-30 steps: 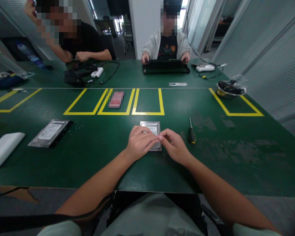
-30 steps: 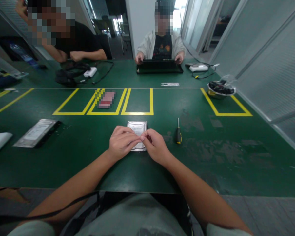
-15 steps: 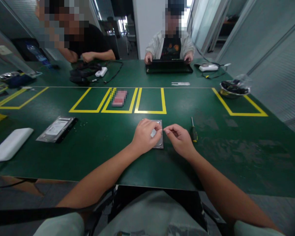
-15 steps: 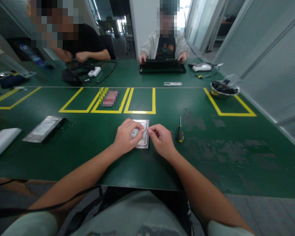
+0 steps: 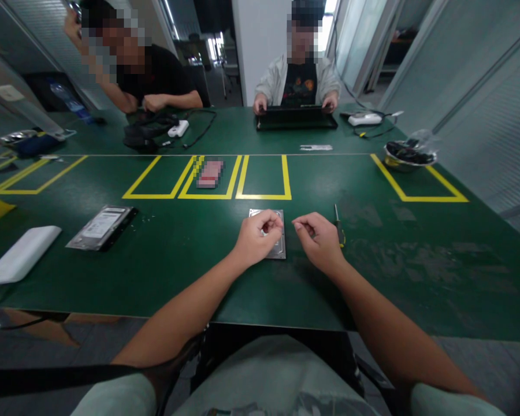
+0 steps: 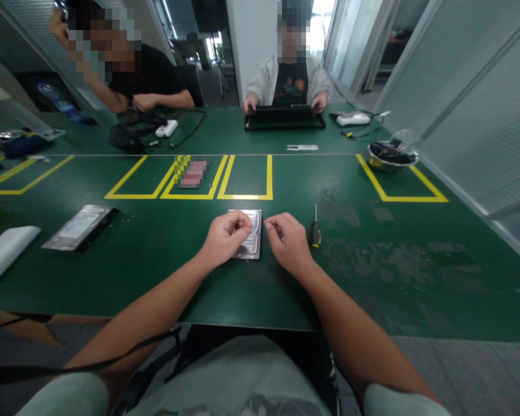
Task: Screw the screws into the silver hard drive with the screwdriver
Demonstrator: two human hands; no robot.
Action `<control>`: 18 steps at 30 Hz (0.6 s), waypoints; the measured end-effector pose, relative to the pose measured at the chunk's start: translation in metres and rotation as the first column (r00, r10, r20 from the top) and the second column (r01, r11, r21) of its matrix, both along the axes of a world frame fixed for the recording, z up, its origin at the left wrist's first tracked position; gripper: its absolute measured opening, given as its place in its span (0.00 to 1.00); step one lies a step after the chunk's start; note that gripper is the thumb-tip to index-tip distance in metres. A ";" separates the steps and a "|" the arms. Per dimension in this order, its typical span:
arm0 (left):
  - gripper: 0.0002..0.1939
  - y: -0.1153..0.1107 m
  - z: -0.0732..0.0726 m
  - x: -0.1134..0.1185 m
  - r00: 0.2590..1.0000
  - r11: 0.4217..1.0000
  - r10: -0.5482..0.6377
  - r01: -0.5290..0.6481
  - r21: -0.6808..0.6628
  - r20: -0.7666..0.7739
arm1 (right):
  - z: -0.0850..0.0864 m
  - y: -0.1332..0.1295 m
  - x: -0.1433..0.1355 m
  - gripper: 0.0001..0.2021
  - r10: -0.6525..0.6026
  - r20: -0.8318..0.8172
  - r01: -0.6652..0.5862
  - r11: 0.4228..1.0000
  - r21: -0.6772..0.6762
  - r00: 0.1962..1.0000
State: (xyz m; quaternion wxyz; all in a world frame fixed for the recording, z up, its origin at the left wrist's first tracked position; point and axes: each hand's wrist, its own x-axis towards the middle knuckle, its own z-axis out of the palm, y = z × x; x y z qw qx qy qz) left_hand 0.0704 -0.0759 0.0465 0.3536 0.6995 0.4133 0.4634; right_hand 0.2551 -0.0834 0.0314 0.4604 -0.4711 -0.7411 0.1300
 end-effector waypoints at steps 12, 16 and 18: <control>0.06 0.012 -0.023 -0.024 1.000 1.000 -0.019 0.020 0.018 -0.024 | -0.004 0.003 0.003 0.07 0.015 0.152 -0.029 0.995 0.090 0.988; 0.07 0.015 -0.030 -0.030 1.000 1.000 -0.015 0.014 -0.019 -0.016 | -0.005 0.004 0.004 0.07 0.005 0.174 -0.023 0.995 0.098 0.985; 0.07 0.016 -0.034 -0.033 1.000 0.999 -0.019 0.019 -0.029 -0.005 | -0.006 0.004 0.004 0.07 0.004 0.177 -0.021 0.995 0.098 0.984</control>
